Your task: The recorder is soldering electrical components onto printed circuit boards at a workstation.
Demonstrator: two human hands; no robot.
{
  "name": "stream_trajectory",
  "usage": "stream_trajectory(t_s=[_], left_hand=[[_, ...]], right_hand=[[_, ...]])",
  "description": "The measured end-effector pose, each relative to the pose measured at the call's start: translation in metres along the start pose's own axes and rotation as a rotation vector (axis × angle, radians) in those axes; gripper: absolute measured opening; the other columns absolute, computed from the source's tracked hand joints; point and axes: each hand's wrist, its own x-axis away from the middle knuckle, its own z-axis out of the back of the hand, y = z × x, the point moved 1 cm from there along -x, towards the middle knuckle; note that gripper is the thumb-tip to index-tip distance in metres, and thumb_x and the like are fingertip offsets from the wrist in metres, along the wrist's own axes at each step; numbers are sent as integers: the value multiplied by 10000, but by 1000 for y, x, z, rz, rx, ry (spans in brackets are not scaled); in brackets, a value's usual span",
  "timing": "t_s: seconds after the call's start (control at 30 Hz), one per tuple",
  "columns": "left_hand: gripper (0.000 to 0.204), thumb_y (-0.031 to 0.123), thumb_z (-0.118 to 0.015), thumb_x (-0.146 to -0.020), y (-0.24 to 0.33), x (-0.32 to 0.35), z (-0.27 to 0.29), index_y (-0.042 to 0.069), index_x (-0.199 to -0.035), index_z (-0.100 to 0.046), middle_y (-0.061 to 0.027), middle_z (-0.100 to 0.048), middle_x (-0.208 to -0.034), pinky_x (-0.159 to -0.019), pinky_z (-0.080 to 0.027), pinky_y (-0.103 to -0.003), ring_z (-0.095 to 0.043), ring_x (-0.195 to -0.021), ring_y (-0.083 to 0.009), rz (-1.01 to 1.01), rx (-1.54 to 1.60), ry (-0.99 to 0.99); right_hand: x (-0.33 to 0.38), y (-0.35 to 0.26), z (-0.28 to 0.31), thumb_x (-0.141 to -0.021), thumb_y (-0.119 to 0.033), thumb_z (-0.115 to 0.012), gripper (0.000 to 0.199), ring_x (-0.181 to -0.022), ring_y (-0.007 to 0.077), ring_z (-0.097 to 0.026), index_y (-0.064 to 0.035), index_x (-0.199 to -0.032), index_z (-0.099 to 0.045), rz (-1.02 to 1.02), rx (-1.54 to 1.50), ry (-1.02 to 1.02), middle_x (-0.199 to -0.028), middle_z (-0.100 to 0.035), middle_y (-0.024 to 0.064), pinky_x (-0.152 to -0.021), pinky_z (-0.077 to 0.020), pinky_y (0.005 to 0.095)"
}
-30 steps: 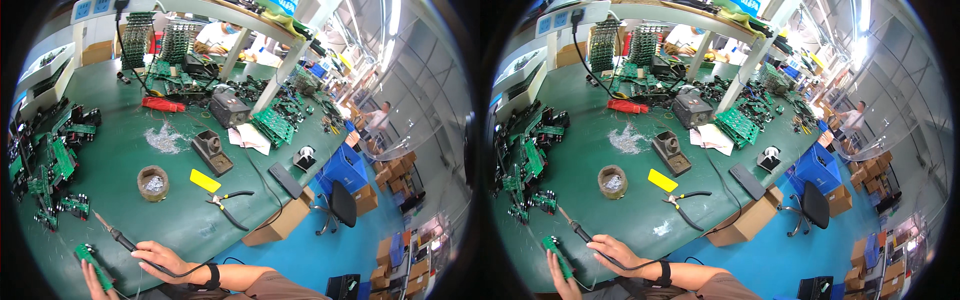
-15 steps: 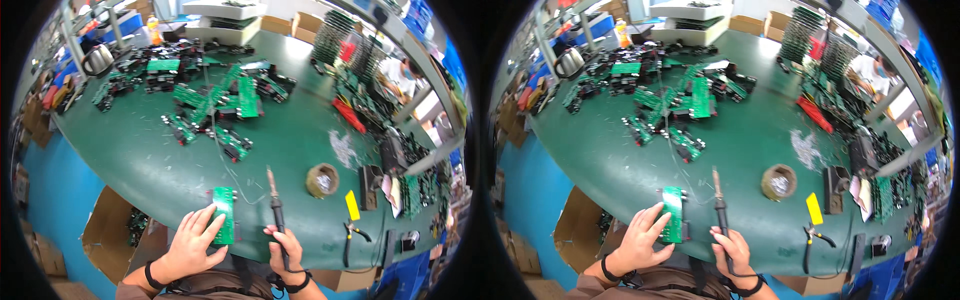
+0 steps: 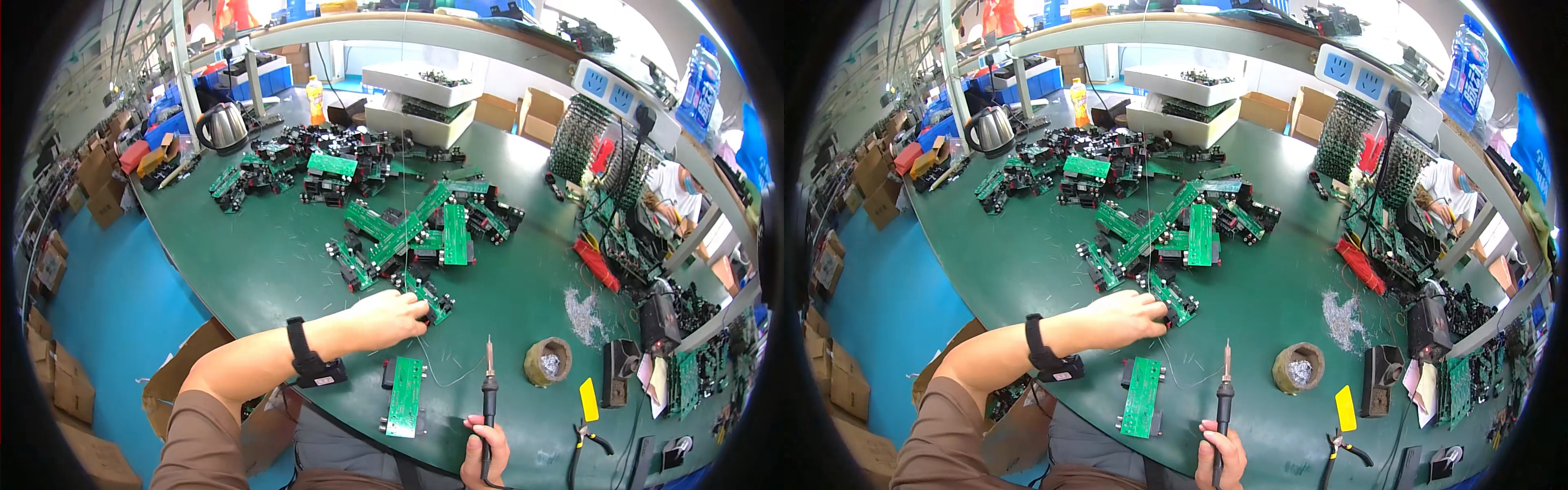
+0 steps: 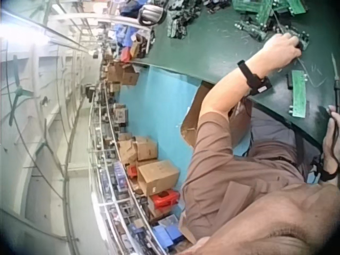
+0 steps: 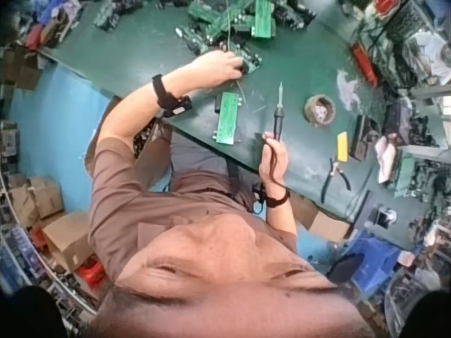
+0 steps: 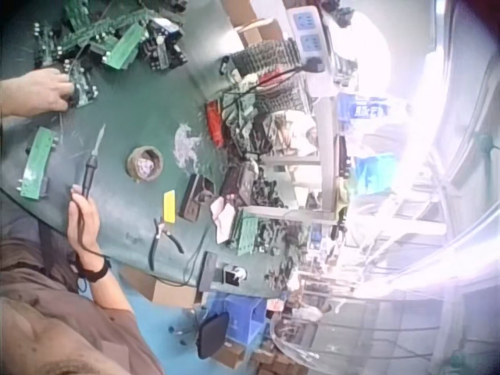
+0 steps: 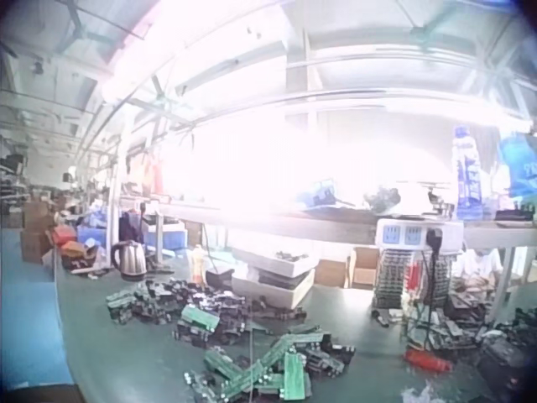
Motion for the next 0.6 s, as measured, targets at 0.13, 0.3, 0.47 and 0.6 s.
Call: stream_trajectory(t_s=[0.13,0.3,0.47,0.6], left_hand=[[163,144,-564,-771,-3,2,-12,121,-910,-648,-26,-509,-919,-750,-441,-332,-533,-887,-200,-45,49,-149],[85,137,-594,-824,-7,7,9,64,-865,-599,-96,-610,-795,-732,-465,-383,-595,-840,-274,160,314,61],[88,125,-593,-868,36,43,-4,54,-919,-604,-109,-641,-777,-668,-500,-400,-622,-744,-303,391,493,143],[96,89,-596,-850,60,52,-7,46,-931,-626,-105,-662,-806,-693,-504,-390,-632,-742,-296,397,507,204]], right_hand=[[3,6,0,-845,-10,-638,257,-960,312,-625,-29,-1083,-545,0,-13,-77,-1076,-630,178,-850,-490,368],[-2,17,-5,-796,2,-656,284,-856,297,-652,-9,-1048,-527,64,-47,-28,-1028,-633,205,-765,-530,370],[-2,19,-6,-693,-82,-794,526,-910,320,-638,-42,-1118,-488,74,-13,-97,-1087,-615,197,-796,-521,396],[2,19,-7,-642,-173,-858,647,-972,331,-616,-62,-1144,-466,82,36,-198,-1147,-585,201,-837,-507,409]])
